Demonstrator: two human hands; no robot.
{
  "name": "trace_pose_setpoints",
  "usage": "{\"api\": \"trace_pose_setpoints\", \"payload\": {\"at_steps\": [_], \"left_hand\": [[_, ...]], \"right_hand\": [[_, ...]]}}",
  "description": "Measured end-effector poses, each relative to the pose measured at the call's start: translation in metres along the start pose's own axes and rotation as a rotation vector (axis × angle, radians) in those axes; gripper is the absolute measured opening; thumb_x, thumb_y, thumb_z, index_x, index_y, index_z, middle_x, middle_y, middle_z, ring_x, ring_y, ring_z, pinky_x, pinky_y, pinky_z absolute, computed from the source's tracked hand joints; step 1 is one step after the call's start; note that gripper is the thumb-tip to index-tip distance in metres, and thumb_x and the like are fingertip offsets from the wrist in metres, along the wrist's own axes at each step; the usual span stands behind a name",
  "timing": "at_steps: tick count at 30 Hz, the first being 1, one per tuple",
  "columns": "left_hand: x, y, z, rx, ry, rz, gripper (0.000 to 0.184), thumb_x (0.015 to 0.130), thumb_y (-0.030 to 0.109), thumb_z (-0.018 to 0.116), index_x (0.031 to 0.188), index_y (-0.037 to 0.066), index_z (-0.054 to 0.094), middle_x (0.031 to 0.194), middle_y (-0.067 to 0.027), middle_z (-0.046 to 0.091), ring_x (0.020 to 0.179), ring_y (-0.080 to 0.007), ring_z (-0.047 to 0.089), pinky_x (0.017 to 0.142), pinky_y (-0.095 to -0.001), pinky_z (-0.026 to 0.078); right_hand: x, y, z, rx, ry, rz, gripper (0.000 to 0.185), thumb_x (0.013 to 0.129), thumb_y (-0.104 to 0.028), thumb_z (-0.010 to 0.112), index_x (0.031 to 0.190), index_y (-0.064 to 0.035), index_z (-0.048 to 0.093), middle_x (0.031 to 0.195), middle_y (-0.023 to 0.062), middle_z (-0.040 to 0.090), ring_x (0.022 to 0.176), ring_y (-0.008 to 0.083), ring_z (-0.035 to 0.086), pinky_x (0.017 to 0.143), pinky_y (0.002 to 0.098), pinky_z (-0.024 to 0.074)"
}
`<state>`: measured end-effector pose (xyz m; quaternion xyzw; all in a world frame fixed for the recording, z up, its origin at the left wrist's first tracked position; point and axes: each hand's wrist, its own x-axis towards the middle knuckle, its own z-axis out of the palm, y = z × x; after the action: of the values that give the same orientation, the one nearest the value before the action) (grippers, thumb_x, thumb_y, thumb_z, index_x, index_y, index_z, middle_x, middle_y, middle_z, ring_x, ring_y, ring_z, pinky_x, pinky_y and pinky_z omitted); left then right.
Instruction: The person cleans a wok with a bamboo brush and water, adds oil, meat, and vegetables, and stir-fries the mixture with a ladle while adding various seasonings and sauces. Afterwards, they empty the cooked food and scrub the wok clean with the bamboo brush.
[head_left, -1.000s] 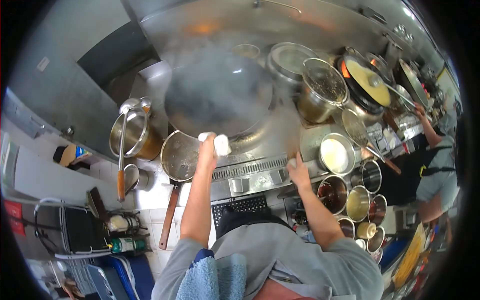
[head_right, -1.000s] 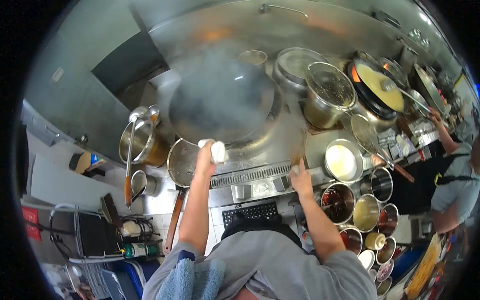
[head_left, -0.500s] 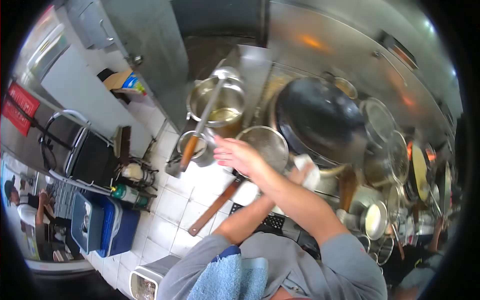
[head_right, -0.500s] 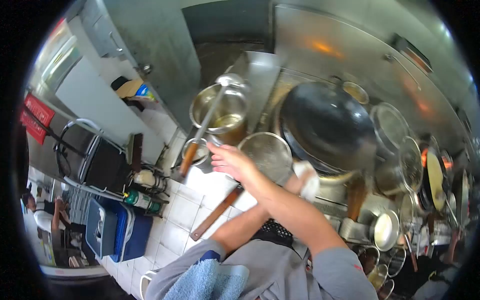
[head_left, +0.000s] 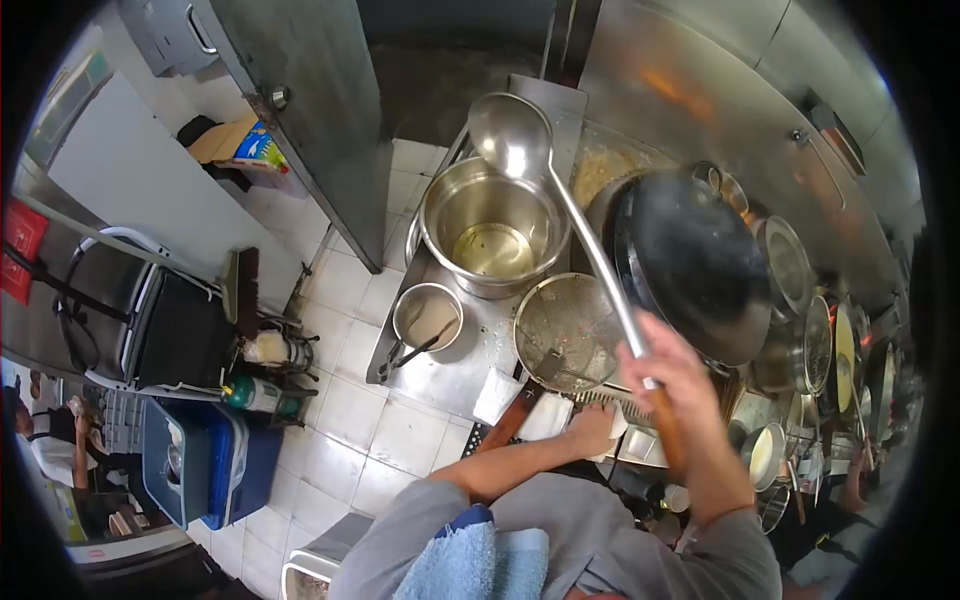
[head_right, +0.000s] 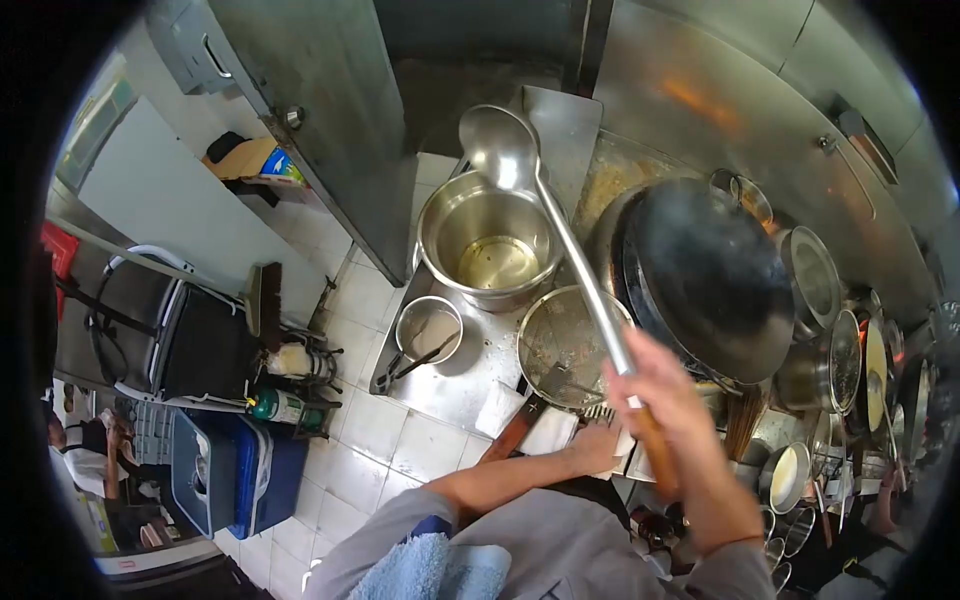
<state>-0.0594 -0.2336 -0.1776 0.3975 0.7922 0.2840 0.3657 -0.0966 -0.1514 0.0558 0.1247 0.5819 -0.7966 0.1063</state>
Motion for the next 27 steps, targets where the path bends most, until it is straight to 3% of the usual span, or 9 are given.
{"api": "trace_pose_setpoints", "payload": {"at_steps": [2, 4, 5, 6, 10, 13, 17, 20, 27], "left_hand": [[0.004, -0.003, 0.004, 0.081, 0.009, 0.065, 0.066, 0.072, 0.026, 0.074, 0.119, -0.007, 0.043, 0.112, -0.0274, 0.056, 0.105, -0.0412, 0.057, 0.09, -0.0453, 0.049], [0.0, 0.004, -0.003, 0.105, -0.026, 0.066, 0.065, 0.071, 0.025, 0.074, 0.117, -0.008, 0.044, 0.111, -0.0268, 0.057, 0.104, -0.0408, 0.057, 0.09, -0.0448, 0.049], [0.0, 0.007, -0.007, 0.119, -0.04, 0.069, 0.064, 0.071, 0.025, 0.075, 0.116, -0.008, 0.044, 0.111, -0.0265, 0.058, 0.104, -0.0407, 0.057, 0.09, -0.0446, 0.049], [0.0, 0.008, -0.008, 0.125, -0.034, 0.064, 0.063, 0.07, 0.024, 0.075, 0.115, -0.008, 0.044, 0.111, -0.026, 0.058, 0.104, -0.0406, 0.057, 0.09, -0.0444, 0.049], [0.008, 0.002, 0.002, 0.076, -0.038, 0.03, 0.061, 0.068, 0.018, 0.074, 0.115, -0.007, 0.043, 0.112, -0.0264, 0.057, 0.107, -0.0418, 0.056, 0.089, -0.0447, 0.05], [0.012, -0.006, 0.01, 0.036, -0.039, 0.024, 0.062, 0.069, 0.015, 0.073, 0.118, -0.004, 0.041, 0.116, -0.0274, 0.054, 0.109, -0.0437, 0.054, 0.09, -0.0467, 0.049], [0.012, -0.01, 0.011, 0.049, -0.039, 0.052, 0.062, 0.072, 0.022, 0.07, 0.121, -0.005, 0.042, 0.115, -0.0305, 0.053, 0.109, -0.0457, 0.054, 0.092, -0.0488, 0.047], [0.01, -0.009, 0.009, 0.07, -0.037, 0.047, 0.064, 0.072, 0.024, 0.071, 0.121, -0.005, 0.042, 0.117, -0.0299, 0.053, 0.109, -0.0448, 0.054, 0.091, -0.0481, 0.048], [-0.004, 0.0, 0.008, 0.127, 0.014, -0.014, 0.079, 0.073, 0.029, 0.074, 0.132, -0.006, 0.035, 0.121, -0.0286, 0.052, 0.111, -0.0426, 0.054, 0.089, -0.0466, 0.05]], "right_hand": [[-0.008, -0.04, 0.002, -0.175, -0.045, 0.086, 0.066, 0.086, -0.006, 0.061, 0.145, -0.0043, 0.031, 0.072, -0.0021, 0.048, 0.046, 0.0052, 0.044, 0.035, 0.0189, 0.037], [0.006, -0.073, 0.005, -0.303, -0.1, 0.25, 0.047, 0.087, -0.007, 0.059, 0.132, -0.0023, 0.046, 0.064, -0.0036, 0.043, 0.045, 0.0043, 0.042, 0.036, 0.0199, 0.0365], [0.02, -0.08, 0.004, -0.456, -0.125, 0.303, 0.046, 0.087, -0.006, 0.058, 0.131, -0.0027, 0.046, 0.063, -0.0026, 0.044, 0.045, 0.0053, 0.041, 0.036, 0.0209, 0.0362], [0.037, -0.082, 0.003, -0.607, -0.151, 0.351, 0.046, 0.086, -0.005, 0.057, 0.131, -0.0032, 0.047, 0.062, -0.0016, 0.045, 0.044, 0.0062, 0.041, 0.036, 0.022, 0.036], [0.104, -0.075, 0.007, -0.922, -0.206, 0.414, 0.013, 0.086, -0.006, 0.057, 0.096, 0.0006, 0.051, 0.062, 0.0031, 0.05, 0.046, 0.0109, 0.049, 0.038, 0.0273, 0.0407], [0.127, -0.069, 0.019, -0.942, -0.188, 0.434, 0.011, 0.086, -0.005, 0.057, 0.092, 0.0015, 0.051, 0.063, 0.004, 0.05, 0.046, 0.0111, 0.049, 0.04, 0.0278, 0.0419], [0.134, -0.066, 0.02, -0.829, -0.223, 0.453, 0.015, 0.085, -0.003, 0.058, 0.074, 0.005, 0.05, 0.06, 0.009, 0.051, 0.048, 0.0163, 0.053, 0.043, 0.0312, 0.0412], [0.13, -0.067, 0.029, -0.632, -0.191, 0.57, 0.008, 0.088, -0.004, 0.054, 0.086, -0.0001, 0.048, 0.068, 0.0045, 0.049, 0.05, 0.009, 0.049, 0.04, 0.0246, 0.0408], [0.107, -0.051, -0.004, 0.422, -0.137, 0.743, 0.005, 0.092, -0.004, 0.049, 0.09, -0.0005, 0.045, 0.08, 0.0091, 0.052, 0.051, 0.0037, 0.042, 0.036, 0.0167, 0.0351]]}}
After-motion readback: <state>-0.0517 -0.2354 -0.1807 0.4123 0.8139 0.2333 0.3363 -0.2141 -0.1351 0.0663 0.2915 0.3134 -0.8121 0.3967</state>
